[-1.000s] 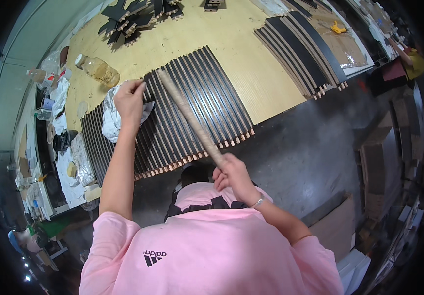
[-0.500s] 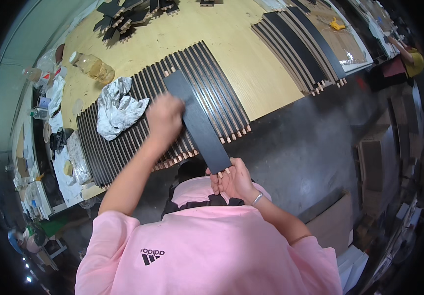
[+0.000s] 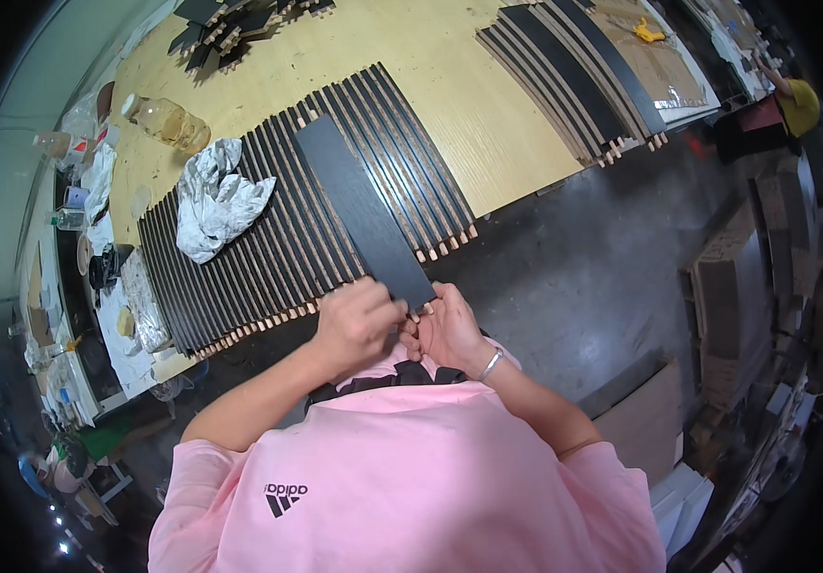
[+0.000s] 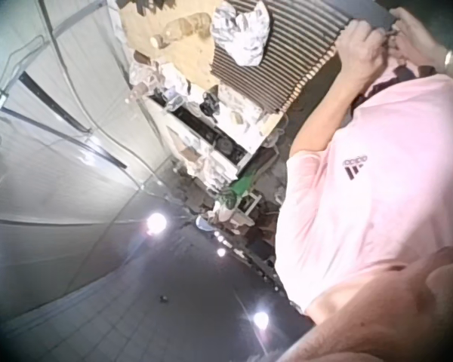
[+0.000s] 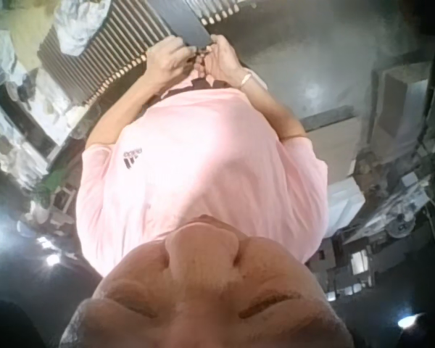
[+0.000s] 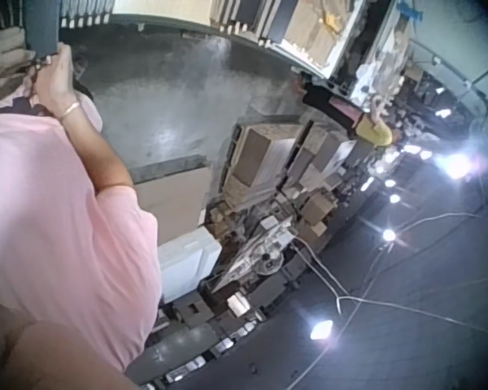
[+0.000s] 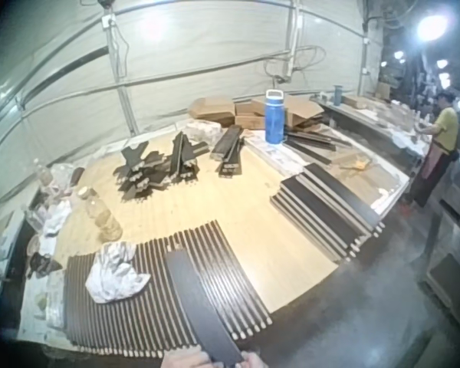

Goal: The person processes wooden panels with dowels by applying a substance with a sponge, scraping the edges with a metal blade, and wiping the surfaces with a cloth.

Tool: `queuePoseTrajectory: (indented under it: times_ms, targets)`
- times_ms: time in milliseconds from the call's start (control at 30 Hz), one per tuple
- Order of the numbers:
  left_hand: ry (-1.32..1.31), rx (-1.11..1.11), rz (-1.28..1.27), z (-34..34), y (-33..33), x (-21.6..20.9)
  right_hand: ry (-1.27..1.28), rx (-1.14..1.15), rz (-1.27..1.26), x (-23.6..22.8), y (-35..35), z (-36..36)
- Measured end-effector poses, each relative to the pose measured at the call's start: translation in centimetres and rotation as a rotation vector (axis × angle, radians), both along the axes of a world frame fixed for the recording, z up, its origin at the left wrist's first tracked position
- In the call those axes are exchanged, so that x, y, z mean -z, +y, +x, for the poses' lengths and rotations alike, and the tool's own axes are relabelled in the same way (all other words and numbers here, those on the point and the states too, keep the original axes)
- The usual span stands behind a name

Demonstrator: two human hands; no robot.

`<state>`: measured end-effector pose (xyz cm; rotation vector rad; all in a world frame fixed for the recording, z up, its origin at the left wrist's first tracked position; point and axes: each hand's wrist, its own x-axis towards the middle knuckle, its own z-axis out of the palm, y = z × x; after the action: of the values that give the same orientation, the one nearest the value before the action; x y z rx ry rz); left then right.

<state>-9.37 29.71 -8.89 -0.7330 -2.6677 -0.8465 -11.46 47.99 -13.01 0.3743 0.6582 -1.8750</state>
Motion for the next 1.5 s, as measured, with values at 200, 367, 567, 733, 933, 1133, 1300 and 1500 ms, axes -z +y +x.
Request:
queuePoseTrajectory:
  times_ms: [200, 367, 567, 733, 933, 1133, 1300, 1500]
  targets:
    - [0.038, -0.314, 0.053, -4.6, -2.5, 0.1, 0.05, -0.041, 0.013, -1.3, -0.1, 0.2]
    - [-0.103, 0.03, 0.047, 1.6, -0.4, -1.0, 0.03, -0.006, 0.052, -0.8, -0.2, -0.3]
    - [-0.27, -0.499, 0.387, 3.2, -5.3, -2.2, 0.147, -0.008, 0.231, -0.9, -1.3, -1.1]
    - [-0.147, -0.769, 0.449, 5.7, -10.8, -2.2, 0.3, 0.156, 0.409, -1.5, -2.0, -2.1]
    - [0.001, -1.306, 0.444, 12.1, -24.8, -0.6, 0.418, 0.037, 0.193, -3.0, -2.0, -1.8]
    - [-0.001, -1.437, 0.266, 16.1, -35.6, 1.2, 0.091, 0.123, 0.131, -4.7, -7.8, -0.6]
    - [0.162, -1.166, -0.066, 13.3, -34.6, -1.5, 0.249, 0.258, 0.207, -5.9, -13.9, 0.9]
    - [-0.379, -0.526, 0.839, 11.7, -27.4, -5.6, 0.528, 0.248, 0.055, -11.4, -24.0, 1.8]
